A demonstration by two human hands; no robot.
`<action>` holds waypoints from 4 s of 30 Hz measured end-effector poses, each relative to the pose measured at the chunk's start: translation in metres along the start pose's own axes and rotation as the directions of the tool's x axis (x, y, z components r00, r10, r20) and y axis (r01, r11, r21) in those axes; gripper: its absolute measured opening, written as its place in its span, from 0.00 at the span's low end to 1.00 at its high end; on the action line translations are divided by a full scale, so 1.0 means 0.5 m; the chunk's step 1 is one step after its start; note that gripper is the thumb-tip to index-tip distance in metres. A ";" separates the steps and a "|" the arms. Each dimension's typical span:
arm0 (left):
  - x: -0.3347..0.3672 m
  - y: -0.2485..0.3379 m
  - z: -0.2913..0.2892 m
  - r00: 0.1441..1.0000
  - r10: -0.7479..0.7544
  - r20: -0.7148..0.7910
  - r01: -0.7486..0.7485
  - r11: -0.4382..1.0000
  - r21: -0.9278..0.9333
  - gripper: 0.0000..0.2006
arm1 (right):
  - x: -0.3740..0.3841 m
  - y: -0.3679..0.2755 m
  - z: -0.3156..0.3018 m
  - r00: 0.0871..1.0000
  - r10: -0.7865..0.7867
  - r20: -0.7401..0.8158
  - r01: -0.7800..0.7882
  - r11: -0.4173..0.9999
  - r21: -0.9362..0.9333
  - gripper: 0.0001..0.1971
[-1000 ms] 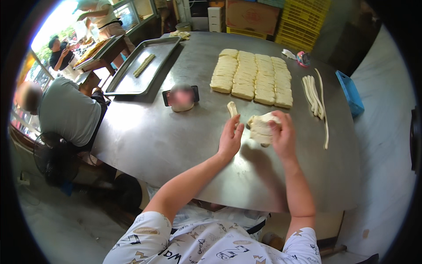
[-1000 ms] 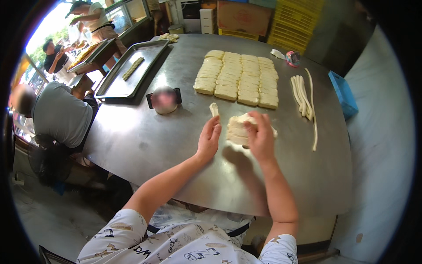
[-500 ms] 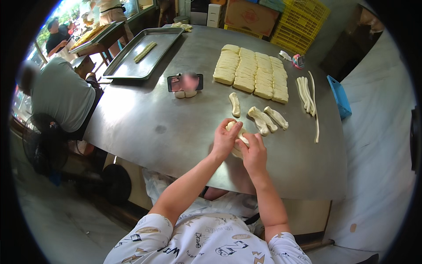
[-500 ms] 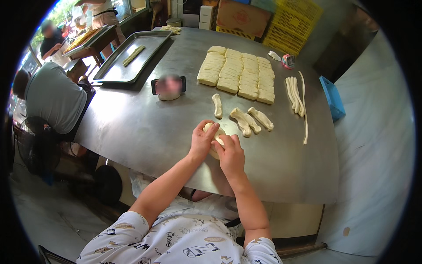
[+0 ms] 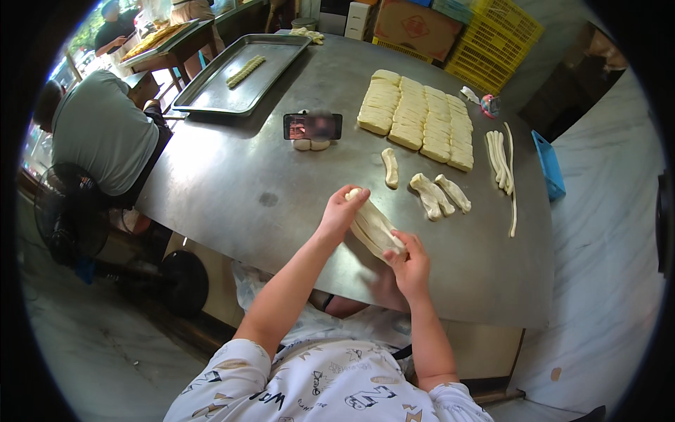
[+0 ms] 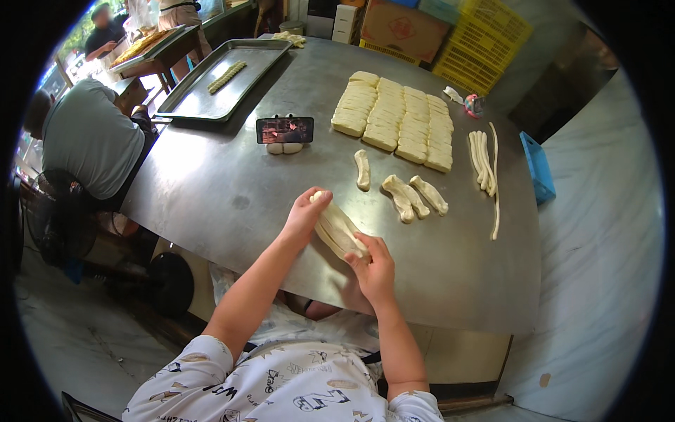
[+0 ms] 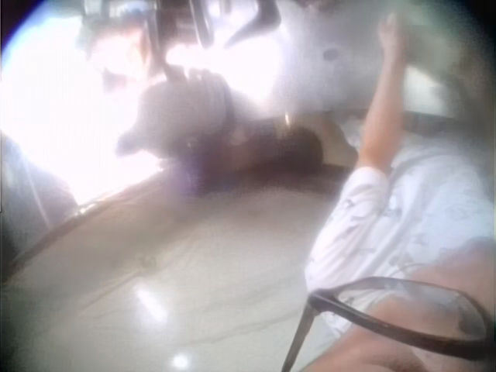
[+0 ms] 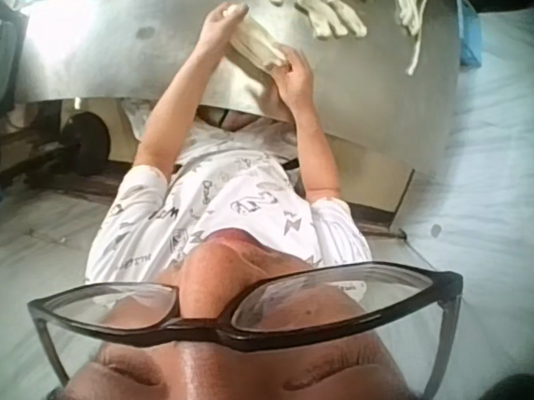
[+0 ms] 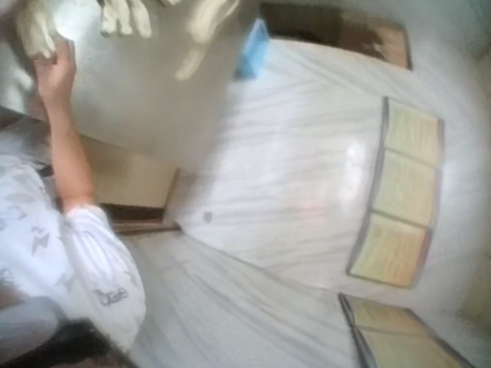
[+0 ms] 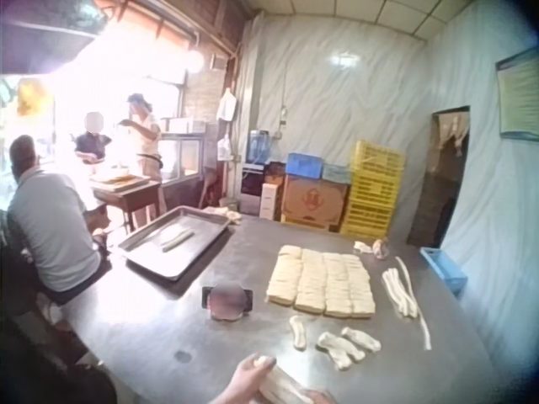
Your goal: The person rolls pieces of dough into long cords, twists the cords into braided shapes by hand, and places the finished dough on a table.
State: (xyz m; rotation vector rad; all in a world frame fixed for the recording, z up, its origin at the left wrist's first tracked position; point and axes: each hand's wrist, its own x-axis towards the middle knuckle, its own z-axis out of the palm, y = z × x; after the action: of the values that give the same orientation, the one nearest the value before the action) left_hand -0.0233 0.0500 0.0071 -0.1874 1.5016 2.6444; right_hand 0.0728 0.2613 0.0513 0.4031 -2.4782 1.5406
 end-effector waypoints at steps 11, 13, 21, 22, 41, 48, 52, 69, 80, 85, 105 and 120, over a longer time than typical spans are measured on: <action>-0.112 0.107 0.145 0.789 0.170 0.591 -0.591 0.475 0.652 0.26 | 0.052 -0.006 -0.097 0.947 -0.312 -0.077 0.282 0.921 -0.268 0.20; -0.104 0.107 0.147 0.803 0.097 0.588 -0.568 0.424 0.706 0.22 | 0.044 0.013 -0.107 0.961 -0.259 -0.093 0.231 0.944 -0.233 0.14; -0.037 -0.026 -0.021 0.987 0.046 -0.155 0.001 0.957 0.290 0.21 | 0.006 0.163 -0.175 0.623 0.560 -0.547 -0.102 0.751 0.652 0.18; -0.029 -0.029 -0.022 0.984 0.100 -0.149 -0.041 0.935 0.353 0.22 | 0.021 0.174 -0.177 0.640 0.540 -0.547 -0.079 0.754 0.652 0.19; 0.037 -0.032 -0.062 0.961 0.138 -0.238 -0.065 0.954 0.292 0.16 | 0.019 0.226 -0.194 0.619 0.517 -0.591 -0.079 0.790 0.608 0.17; 0.233 -0.014 0.011 0.855 0.495 0.156 -0.444 0.542 0.713 0.36 | 0.203 0.182 -0.208 0.923 0.056 -0.380 0.138 0.875 0.465 0.30; 0.193 -0.056 -0.001 0.874 0.398 0.280 -0.304 -0.004 0.953 0.38 | 0.306 0.246 -0.264 0.969 0.061 -0.239 -0.057 0.998 0.023 0.29; 0.174 -0.034 0.065 0.810 0.332 0.483 -0.443 -0.192 0.876 0.38 | 0.734 0.596 -0.357 0.855 0.402 -0.327 -0.506 0.785 -0.358 0.31; 0.174 -0.036 0.063 0.820 0.352 0.451 -0.421 -0.162 0.893 0.37 | 0.682 0.485 -0.284 0.881 0.287 -0.377 -0.426 0.827 -0.367 0.36; 0.179 -0.045 0.058 0.801 0.416 0.430 -0.425 -0.110 0.899 0.35 | 0.571 0.521 -0.393 0.720 0.149 -0.678 -0.364 0.913 -0.186 0.29; -0.087 -0.105 0.248 0.987 0.059 -0.150 -0.078 0.989 -0.123 0.23 | 0.125 0.045 -0.060 0.902 -0.287 -0.322 0.227 0.951 -0.209 0.21; 0.026 -0.057 0.097 0.961 0.144 -0.236 -0.173 0.979 -0.107 0.11 | 0.072 0.076 0.023 0.876 0.201 -0.439 0.018 0.895 0.446 0.12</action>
State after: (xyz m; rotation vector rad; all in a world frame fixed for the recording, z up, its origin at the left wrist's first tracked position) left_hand -0.0349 0.1065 0.0058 -0.4085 1.4664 2.9364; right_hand 0.0262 0.2625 0.0251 -0.0488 -1.7913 1.9590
